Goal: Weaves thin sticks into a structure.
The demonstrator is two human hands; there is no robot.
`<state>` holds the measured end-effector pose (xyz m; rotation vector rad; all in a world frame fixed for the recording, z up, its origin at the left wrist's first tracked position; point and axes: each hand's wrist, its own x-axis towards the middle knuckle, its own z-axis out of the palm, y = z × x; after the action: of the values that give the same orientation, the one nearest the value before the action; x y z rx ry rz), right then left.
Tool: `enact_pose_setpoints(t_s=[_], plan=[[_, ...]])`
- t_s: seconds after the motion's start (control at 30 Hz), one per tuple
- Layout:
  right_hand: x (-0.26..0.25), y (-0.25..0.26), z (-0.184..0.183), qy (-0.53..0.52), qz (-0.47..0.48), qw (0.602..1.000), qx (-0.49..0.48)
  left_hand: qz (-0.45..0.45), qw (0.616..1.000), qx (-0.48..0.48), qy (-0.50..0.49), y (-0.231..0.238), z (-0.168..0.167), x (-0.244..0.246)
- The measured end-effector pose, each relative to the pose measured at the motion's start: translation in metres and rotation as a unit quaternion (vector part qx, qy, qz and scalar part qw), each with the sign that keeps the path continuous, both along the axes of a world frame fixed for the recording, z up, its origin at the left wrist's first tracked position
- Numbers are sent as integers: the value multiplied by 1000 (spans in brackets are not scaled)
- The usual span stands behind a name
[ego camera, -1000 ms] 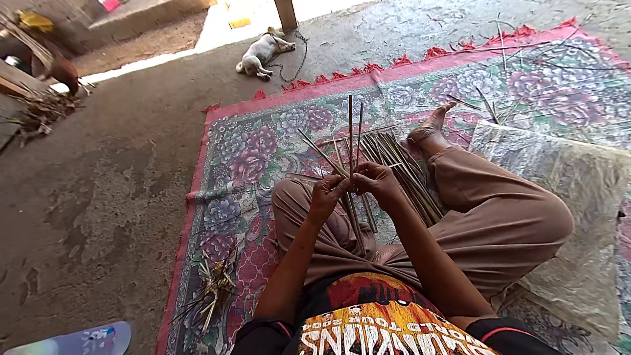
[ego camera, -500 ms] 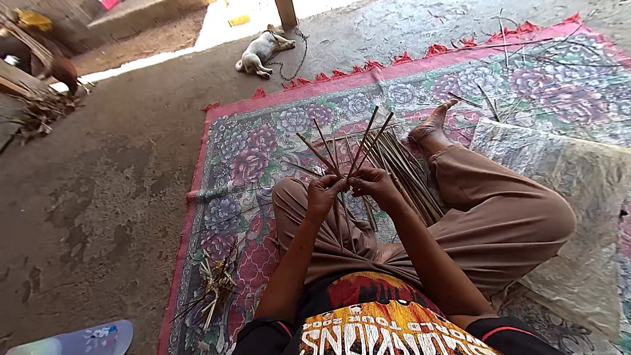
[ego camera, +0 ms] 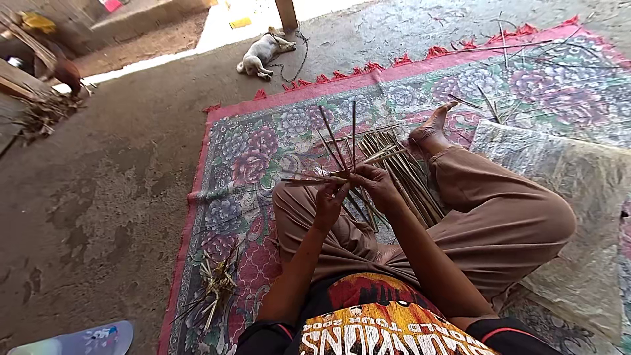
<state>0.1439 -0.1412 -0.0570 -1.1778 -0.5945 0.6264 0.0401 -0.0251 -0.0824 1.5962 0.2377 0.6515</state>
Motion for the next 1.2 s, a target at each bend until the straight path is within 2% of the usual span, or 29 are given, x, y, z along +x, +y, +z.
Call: enact_pose_setpoints(t_s=[0.1, 0.17, 0.23, 0.27, 0.33, 0.4, 0.47, 0.6, 0.73, 0.8, 0.87, 0.93, 1.07, 1.13, 1.2], plan=[[5, -4, 5, -138, -50, 987, -66, -42, 995, -42, 81, -10, 8, -7], [13, -11, 12, -247, -77, 956, -136, -119, 971, 28, 203, -9, 26, -19], [17, -19, 18, -315, -95, 926, -185, -198, 941, 115, 248, -11, 50, -29], [19, -21, 19, -342, -97, 914, -195, -196, 943, 145, 228, -14, 61, -32], [19, -21, 19, -372, -90, 903, -197, -87, 952, 219, 196, -15, 75, -30], [13, -18, 22, -360, -57, 910, -196, -6, 943, 266, 201, -1, 72, -18], [6, -12, 18, -341, -26, 922, -183, -9, 946, 244, 215, 15, 56, -9], [6, -5, 3, -343, 18, 925, -161, -57, 977, 111, 172, 28, 34, -1], [-7, 4, 1, -392, -37, 905, -163, -54, 986, 46, 149, 34, 30, -6], [-13, 9, 3, -414, -76, 885, -199, -36, 987, 60, 144, 38, 24, -8], [-15, 11, 4, -396, -73, 882, -243, -11, 979, 125, 157, 44, 20, -8], [-14, 13, 1, -344, -40, 900, -264, 7, 971, 167, 173, 45, 17, -9], [-6, 13, -12, -185, -5, 971, -152, 20, 969, 225, 99, 43, 12, -11], [-3, 14, -16, -121, 10, 986, -116, 16, 965, 257, 54, 44, 9, -11], [-3, 15, -18, -109, 12, 986, -127, 1, 963, 264, 48, 44, 7, -9]])
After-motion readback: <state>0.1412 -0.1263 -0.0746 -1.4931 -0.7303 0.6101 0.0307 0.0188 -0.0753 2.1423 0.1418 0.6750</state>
